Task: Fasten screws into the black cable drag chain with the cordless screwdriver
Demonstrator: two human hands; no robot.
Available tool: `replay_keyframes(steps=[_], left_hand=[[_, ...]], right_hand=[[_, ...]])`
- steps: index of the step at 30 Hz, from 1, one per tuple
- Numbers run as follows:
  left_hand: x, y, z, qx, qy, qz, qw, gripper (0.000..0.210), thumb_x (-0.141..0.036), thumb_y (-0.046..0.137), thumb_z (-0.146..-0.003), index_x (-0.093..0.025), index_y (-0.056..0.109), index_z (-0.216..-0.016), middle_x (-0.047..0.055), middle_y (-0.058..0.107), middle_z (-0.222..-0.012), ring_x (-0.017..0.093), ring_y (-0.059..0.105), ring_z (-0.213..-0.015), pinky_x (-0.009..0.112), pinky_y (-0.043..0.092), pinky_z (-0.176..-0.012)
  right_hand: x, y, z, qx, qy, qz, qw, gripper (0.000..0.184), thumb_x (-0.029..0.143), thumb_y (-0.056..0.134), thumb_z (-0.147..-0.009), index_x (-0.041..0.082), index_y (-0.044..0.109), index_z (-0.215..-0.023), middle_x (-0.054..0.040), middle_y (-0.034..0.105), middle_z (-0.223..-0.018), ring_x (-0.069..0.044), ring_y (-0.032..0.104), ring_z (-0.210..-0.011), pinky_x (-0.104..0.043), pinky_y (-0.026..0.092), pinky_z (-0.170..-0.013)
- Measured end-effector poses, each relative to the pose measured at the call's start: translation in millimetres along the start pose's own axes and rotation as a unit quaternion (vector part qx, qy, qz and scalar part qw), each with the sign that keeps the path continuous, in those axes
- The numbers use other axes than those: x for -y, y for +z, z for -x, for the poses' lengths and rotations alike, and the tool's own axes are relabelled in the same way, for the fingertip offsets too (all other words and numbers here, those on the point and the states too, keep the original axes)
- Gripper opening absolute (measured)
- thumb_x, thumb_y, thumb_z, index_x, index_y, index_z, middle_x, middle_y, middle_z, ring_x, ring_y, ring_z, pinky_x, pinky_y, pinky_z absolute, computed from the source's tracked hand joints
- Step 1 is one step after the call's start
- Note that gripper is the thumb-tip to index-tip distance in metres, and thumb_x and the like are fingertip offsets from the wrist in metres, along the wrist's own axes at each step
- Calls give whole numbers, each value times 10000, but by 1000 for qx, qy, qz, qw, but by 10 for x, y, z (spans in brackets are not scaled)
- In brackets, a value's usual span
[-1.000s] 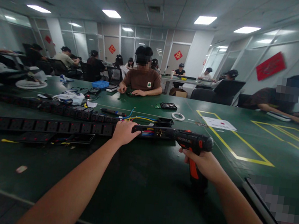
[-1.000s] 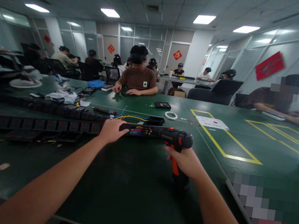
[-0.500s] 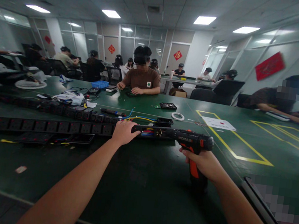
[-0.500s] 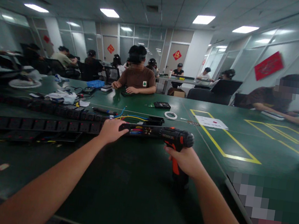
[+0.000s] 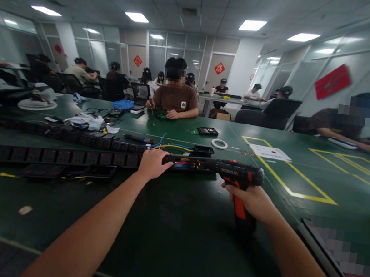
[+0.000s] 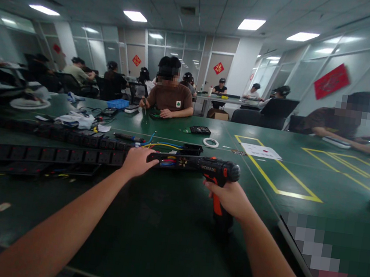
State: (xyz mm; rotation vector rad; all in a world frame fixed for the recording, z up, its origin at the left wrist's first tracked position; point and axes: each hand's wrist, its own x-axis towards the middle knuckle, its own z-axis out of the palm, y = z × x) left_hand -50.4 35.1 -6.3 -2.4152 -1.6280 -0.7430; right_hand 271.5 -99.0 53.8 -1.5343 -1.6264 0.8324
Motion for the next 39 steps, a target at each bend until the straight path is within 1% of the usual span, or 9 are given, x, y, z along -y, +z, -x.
replay_keyframes(steps=[6,13,20,28,34,39], left_hand=[[-19,-23,11,1,-2,-9,1000,440,-571,559,-927,-243,686,-1191,75,711,-1209,293,609,-1126,445,381,-971],[-13,-13,10,5,-5,-4,1000,452,-580,557,-927,-247,679,-1207,72,704,-1227,294,602,-1146,445,372,-985],[3,-1,11,-7,1,-4,1000,446,-572,562,-927,-235,684,-1192,79,707,-1223,295,605,-1131,448,369,-980],[13,7,2,-1,1,-3,1000,458,-584,550,-929,-243,682,-1204,85,706,-1212,303,603,-1126,456,366,-985],[8,16,5,0,-2,-2,1000,459,-586,556,-926,-245,681,-1206,79,705,-1216,296,602,-1134,448,366,-985],[3,15,6,-2,-1,-3,1000,468,-591,557,-923,-244,678,-1213,82,706,-1219,298,598,-1144,448,366,-982]], right_hand=[[-61,-10,-21,5,5,-9,1000,326,423,699,-746,164,709,-942,-16,665,-640,-201,620,-614,-322,476,-605],[-51,-3,-21,6,9,-1,1000,316,417,683,-758,169,692,-953,-6,654,-644,-193,610,-612,-316,466,-599],[-93,-13,-36,3,4,11,1000,347,438,686,-759,167,691,-976,-8,660,-648,-201,617,-623,-324,469,-609],[-99,-3,-40,-1,5,5,1000,326,443,699,-744,173,696,-926,-10,656,-647,-209,628,-638,-332,484,-623],[-102,-6,-38,-11,1,20,1000,293,437,699,-748,175,690,-880,-14,659,-650,-201,617,-621,-322,477,-600],[-104,-11,-34,-10,0,21,1000,297,443,703,-749,180,699,-888,-9,663,-643,-200,623,-612,-320,481,-592]])
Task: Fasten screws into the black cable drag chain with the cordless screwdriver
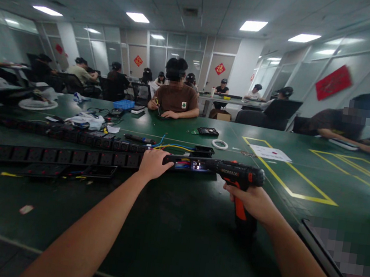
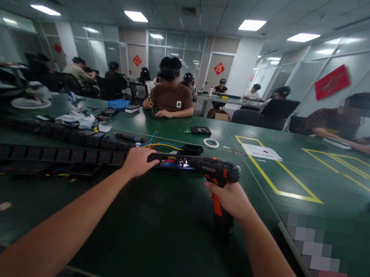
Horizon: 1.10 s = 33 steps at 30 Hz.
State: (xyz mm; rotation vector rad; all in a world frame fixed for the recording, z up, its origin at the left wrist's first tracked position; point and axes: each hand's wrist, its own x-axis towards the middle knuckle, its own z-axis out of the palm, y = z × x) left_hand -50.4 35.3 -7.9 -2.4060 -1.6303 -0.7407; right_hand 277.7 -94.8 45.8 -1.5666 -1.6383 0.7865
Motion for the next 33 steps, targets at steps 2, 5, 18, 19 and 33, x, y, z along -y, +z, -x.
replay_keyframes(steps=[2,5,18,19,33], left_hand=[[5,2,-3,-3,3,0,1000,466,-589,557,-922,-242,681,-1206,81,710,-1209,299,604,-1129,449,371,-972],[7,-3,-4,-4,4,-1,1000,457,-582,555,-925,-241,684,-1199,79,710,-1210,300,606,-1124,454,372,-975],[-18,-33,-3,3,-3,2,1000,447,-575,558,-925,-245,682,-1199,80,709,-1217,298,604,-1131,450,372,-983],[-17,-33,-2,4,-3,2,1000,446,-575,557,-925,-246,682,-1199,79,707,-1219,299,603,-1135,450,372,-984],[-25,-50,8,7,-2,-3,1000,460,-580,552,-928,-237,684,-1205,81,710,-1214,296,607,-1129,446,381,-974]], right_hand=[[5,-2,4,-1,2,-6,1000,304,449,710,-744,178,702,-880,-12,666,-637,-204,626,-611,-325,485,-594],[15,0,12,0,1,-22,1000,321,438,714,-741,168,713,-914,-20,676,-643,-210,636,-624,-334,497,-614],[45,36,36,18,-4,-80,997,353,364,735,-753,180,700,-1051,-102,768,-1046,-235,715,-733,-404,576,-739],[43,37,35,19,-2,-83,996,363,362,736,-754,180,696,-1065,-103,768,-1055,-238,718,-740,-408,578,-747],[62,18,34,13,0,-16,1000,291,393,687,-776,171,715,-964,-42,711,-730,-227,670,-670,-357,528,-664]])
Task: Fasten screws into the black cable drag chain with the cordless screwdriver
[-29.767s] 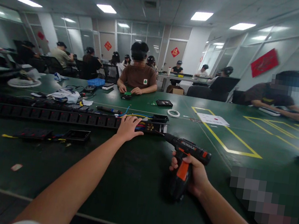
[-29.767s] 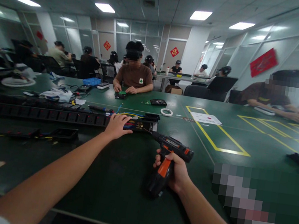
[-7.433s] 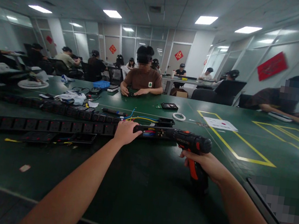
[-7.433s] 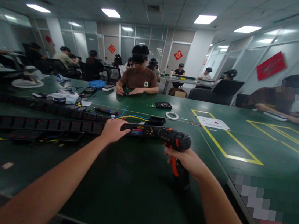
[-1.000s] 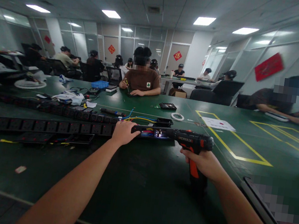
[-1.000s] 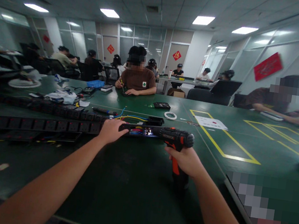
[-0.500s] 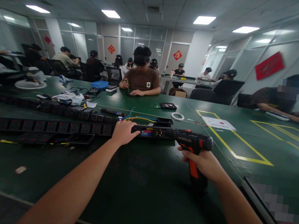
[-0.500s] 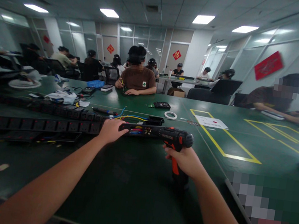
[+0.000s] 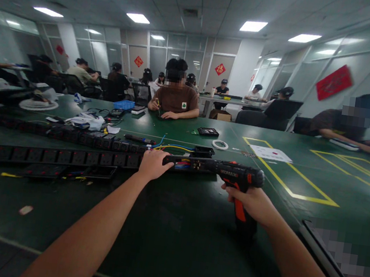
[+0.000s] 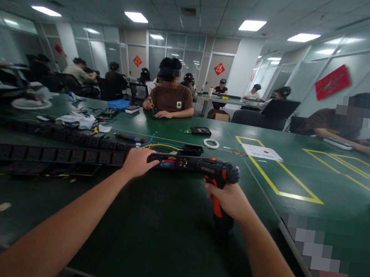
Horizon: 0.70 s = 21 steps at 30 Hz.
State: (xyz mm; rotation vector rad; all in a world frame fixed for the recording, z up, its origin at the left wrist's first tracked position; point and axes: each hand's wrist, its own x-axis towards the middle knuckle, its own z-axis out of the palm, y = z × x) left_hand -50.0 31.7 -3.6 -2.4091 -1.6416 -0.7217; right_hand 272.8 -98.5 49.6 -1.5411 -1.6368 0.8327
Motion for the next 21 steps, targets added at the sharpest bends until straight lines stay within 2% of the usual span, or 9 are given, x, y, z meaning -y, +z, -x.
replay_keyframes(steps=[5,21], left_hand=[[6,5,-6,-3,4,0,1000,455,-581,553,-926,-237,686,-1194,84,708,-1218,302,609,-1127,453,378,-972],[0,-1,-6,5,-5,2,1000,466,-586,541,-928,-246,678,-1215,82,704,-1235,297,596,-1143,448,366,-993]], right_hand=[[23,-9,12,1,1,13,1000,295,391,674,-783,167,716,-971,-24,676,-675,-220,650,-649,-348,508,-637],[-119,-17,-59,6,-6,16,1000,300,415,687,-782,180,696,-968,-13,675,-685,-221,645,-668,-346,505,-662]])
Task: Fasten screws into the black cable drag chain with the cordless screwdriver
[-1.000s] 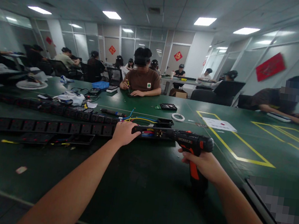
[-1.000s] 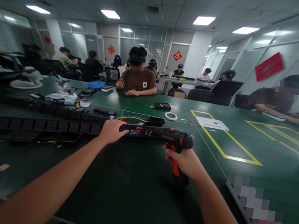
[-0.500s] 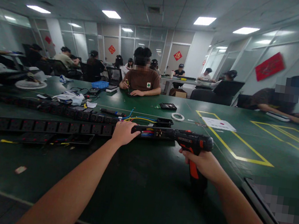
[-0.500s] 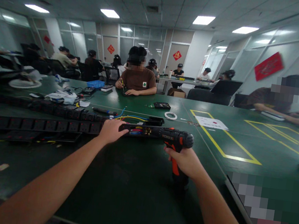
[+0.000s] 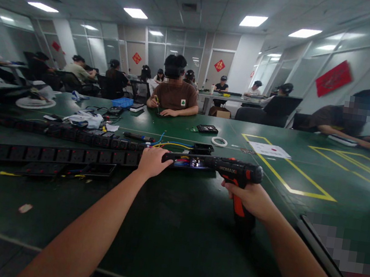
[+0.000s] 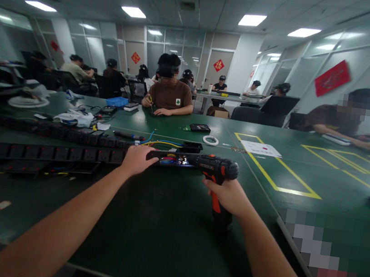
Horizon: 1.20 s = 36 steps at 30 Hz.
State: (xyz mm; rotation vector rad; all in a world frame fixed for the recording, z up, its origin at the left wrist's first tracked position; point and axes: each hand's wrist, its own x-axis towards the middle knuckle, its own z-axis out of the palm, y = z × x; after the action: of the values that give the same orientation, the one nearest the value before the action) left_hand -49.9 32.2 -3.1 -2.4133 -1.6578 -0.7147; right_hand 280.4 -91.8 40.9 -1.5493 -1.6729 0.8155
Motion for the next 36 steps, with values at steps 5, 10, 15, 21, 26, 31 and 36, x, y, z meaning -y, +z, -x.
replay_keyframes(steps=[5,10,15,21,26,31,36], left_hand=[[-8,3,-2,9,-10,2,1000,472,-589,541,-925,-257,678,-1231,88,697,-1246,310,580,-1177,459,351,-1021],[-10,-2,2,6,-7,6,1000,467,-590,541,-927,-257,678,-1224,83,696,-1250,305,586,-1160,456,353,-1018],[-2,-1,1,3,1,6,1000,458,-585,537,-933,-252,678,-1214,81,698,-1245,305,590,-1152,460,359,-1008],[15,22,1,-7,6,4,1000,457,-587,544,-931,-246,677,-1206,80,699,-1245,304,596,-1152,463,360,-1000],[30,40,-3,-9,7,6,1000,466,-594,540,-932,-244,675,-1208,83,697,-1247,306,597,-1156,462,358,-998],[24,34,3,-7,6,2,1000,466,-593,545,-928,-241,677,-1204,83,697,-1240,305,595,-1155,456,358,-992],[15,29,6,-16,13,0,1000,429,-572,561,-927,-253,684,-1187,69,713,-1204,296,610,-1120,450,369,-969]], right_hand=[[-37,8,-10,-5,-3,5,1000,287,422,685,-787,187,691,-952,-9,668,-688,-217,638,-667,-341,500,-653],[-5,12,12,-2,-2,4,1000,298,425,685,-786,184,693,-960,-8,665,-689,-215,637,-668,-331,494,-642],[31,7,29,-4,0,6,1000,273,414,684,-784,179,692,-923,-11,661,-680,-214,630,-658,-337,491,-647],[36,10,26,-2,1,10,1000,270,418,679,-793,186,690,-930,-6,657,-674,-210,628,-650,-336,489,-640],[79,8,45,-7,5,24,1000,265,421,670,-793,183,684,-909,-7,657,-670,-208,626,-642,-339,489,-635],[93,0,50,-9,3,4,1000,307,420,684,-767,176,689,-953,-10,663,-672,-214,641,-655,-345,506,-651],[122,18,58,-6,1,-25,1000,305,407,705,-747,173,712,-943,-40,711,-739,-214,652,-656,-349,520,-644]])
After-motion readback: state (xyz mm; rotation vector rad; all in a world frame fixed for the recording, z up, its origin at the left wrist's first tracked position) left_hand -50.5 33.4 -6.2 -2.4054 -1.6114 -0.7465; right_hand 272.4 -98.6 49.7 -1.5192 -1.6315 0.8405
